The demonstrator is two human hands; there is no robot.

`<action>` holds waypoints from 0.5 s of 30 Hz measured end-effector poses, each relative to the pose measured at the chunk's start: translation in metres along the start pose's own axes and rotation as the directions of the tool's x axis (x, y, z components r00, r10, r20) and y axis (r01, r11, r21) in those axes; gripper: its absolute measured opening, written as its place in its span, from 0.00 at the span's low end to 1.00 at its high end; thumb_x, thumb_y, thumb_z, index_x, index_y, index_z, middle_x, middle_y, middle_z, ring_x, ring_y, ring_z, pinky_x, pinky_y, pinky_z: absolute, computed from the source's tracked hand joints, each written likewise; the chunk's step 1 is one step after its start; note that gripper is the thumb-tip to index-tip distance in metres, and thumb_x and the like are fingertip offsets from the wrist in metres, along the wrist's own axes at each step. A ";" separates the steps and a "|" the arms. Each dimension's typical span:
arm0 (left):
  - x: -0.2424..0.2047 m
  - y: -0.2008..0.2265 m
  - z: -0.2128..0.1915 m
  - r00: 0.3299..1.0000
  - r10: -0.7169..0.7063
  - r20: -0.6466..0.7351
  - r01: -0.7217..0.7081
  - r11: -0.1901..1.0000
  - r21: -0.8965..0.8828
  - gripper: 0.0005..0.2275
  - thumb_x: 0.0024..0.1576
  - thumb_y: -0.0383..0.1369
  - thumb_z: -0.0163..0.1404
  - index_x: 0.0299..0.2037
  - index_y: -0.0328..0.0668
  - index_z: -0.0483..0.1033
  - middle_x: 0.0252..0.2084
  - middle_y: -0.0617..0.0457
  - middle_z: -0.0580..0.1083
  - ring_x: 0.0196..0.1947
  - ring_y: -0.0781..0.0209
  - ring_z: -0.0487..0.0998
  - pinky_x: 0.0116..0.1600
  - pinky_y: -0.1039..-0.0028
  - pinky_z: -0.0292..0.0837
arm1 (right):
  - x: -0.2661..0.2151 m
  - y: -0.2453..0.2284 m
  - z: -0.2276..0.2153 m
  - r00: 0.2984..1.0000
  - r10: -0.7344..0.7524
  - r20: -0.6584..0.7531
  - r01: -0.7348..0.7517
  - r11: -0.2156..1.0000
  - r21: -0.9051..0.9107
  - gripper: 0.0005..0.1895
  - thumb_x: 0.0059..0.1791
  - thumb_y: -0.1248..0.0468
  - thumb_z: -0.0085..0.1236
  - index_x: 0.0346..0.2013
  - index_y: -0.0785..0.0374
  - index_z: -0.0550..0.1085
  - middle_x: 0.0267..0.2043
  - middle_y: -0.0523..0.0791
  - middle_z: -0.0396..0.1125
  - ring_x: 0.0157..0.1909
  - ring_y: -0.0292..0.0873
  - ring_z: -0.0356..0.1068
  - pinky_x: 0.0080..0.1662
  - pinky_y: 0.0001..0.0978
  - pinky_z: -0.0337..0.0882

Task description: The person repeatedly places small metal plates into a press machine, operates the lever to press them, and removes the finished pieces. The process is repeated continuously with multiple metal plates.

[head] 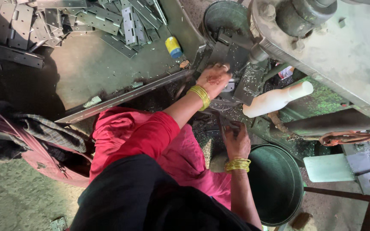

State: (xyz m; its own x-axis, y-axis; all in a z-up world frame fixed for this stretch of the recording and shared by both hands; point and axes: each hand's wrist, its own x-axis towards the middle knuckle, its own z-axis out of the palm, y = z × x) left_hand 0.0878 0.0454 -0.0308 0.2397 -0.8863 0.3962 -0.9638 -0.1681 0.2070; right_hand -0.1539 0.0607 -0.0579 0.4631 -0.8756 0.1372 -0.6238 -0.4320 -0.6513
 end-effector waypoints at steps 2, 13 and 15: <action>0.002 0.017 0.001 0.970 -0.244 0.003 0.240 0.953 -0.185 0.14 0.67 0.32 0.46 0.57 0.31 0.73 0.55 0.40 0.73 0.54 0.47 0.77 0.55 0.59 0.78 | 0.000 0.003 -0.001 1.000 0.003 0.004 -0.003 1.000 -0.007 0.16 0.49 0.57 0.58 0.50 0.58 0.74 0.45 0.50 0.76 0.46 0.55 0.77 0.48 0.47 0.72; -0.016 0.050 -0.007 0.909 -0.221 0.354 0.221 0.974 0.040 0.17 0.55 0.29 0.52 0.53 0.28 0.73 0.61 0.35 0.66 0.59 0.42 0.70 0.53 0.61 0.78 | -0.002 0.006 0.003 0.988 0.024 0.150 -0.003 0.990 -0.143 0.19 0.51 0.53 0.58 0.53 0.57 0.72 0.45 0.54 0.75 0.48 0.60 0.74 0.47 0.52 0.70; -0.026 0.043 -0.016 0.898 -0.269 0.348 0.298 0.954 -0.032 0.20 0.53 0.30 0.55 0.55 0.30 0.72 0.62 0.35 0.65 0.61 0.41 0.69 0.55 0.60 0.76 | -0.004 0.004 0.008 0.991 -0.046 0.123 0.058 0.994 -0.097 0.18 0.50 0.55 0.57 0.53 0.57 0.72 0.47 0.53 0.75 0.48 0.61 0.74 0.47 0.51 0.71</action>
State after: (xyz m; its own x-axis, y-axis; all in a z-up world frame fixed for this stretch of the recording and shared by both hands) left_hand 0.0423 0.0687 -0.0180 0.4341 -0.9008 -0.0108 -0.8442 -0.4110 0.3440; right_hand -0.1533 0.0637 -0.0666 0.5649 -0.8218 0.0740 -0.6543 -0.5009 -0.5666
